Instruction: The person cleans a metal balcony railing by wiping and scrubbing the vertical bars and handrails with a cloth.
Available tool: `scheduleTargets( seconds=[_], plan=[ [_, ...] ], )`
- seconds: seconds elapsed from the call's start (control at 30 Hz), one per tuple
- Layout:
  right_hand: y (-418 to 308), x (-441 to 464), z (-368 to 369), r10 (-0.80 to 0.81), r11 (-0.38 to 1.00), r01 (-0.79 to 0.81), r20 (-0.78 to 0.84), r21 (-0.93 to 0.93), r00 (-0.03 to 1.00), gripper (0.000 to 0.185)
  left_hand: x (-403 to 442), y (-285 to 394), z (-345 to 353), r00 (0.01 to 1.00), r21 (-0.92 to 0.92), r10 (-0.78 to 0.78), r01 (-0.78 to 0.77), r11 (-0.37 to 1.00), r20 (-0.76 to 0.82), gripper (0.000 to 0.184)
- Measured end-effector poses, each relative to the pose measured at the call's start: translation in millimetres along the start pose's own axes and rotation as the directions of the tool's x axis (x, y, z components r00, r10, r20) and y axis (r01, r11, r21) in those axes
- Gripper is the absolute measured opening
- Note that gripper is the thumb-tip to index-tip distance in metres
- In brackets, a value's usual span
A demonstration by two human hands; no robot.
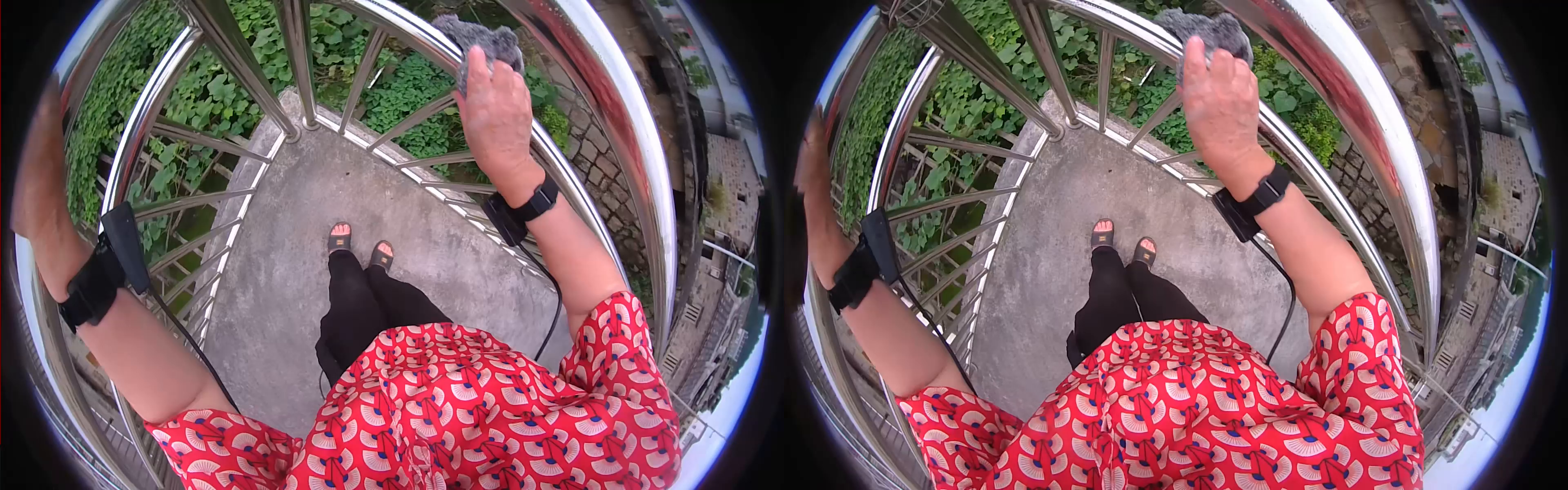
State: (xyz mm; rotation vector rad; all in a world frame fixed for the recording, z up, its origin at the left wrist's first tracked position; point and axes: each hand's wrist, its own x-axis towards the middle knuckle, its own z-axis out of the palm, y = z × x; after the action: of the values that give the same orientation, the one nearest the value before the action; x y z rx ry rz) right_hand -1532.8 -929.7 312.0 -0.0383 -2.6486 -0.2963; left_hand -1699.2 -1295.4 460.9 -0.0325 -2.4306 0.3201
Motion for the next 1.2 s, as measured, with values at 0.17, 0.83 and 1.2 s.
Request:
scheduleTargets(
  seconds=[0.17, 0.83, 1.2],
  plan=[
    [-35.6, 47.8, -13.8, -0.157, 0.98, 0.157, -0.016, 0.124, 0.988, 0.041, -3.6, 2.6, -0.6, 0.996, -0.021, 0.03, -0.032, 0.999, -0.085, 0.058],
    [-2.2, -133.1, 131.4, -0.1, 0.635, 0.688, 0.845, -0.353, 0.525, 0.039, -438.0, 107.9, 117.4, 0.753, -0.76, 0.171, 0.57, 0.313, 0.635, 0.009],
    [-55.8, -279.4, 400.0, -0.213, 0.604, 0.747, 0.847, -0.277, 0.486, 0.034, -626.4, 172.9, 142.7, 0.23, -0.236, 0.054, 0.939, 0.252, 0.972, 0.009]
  ],
)
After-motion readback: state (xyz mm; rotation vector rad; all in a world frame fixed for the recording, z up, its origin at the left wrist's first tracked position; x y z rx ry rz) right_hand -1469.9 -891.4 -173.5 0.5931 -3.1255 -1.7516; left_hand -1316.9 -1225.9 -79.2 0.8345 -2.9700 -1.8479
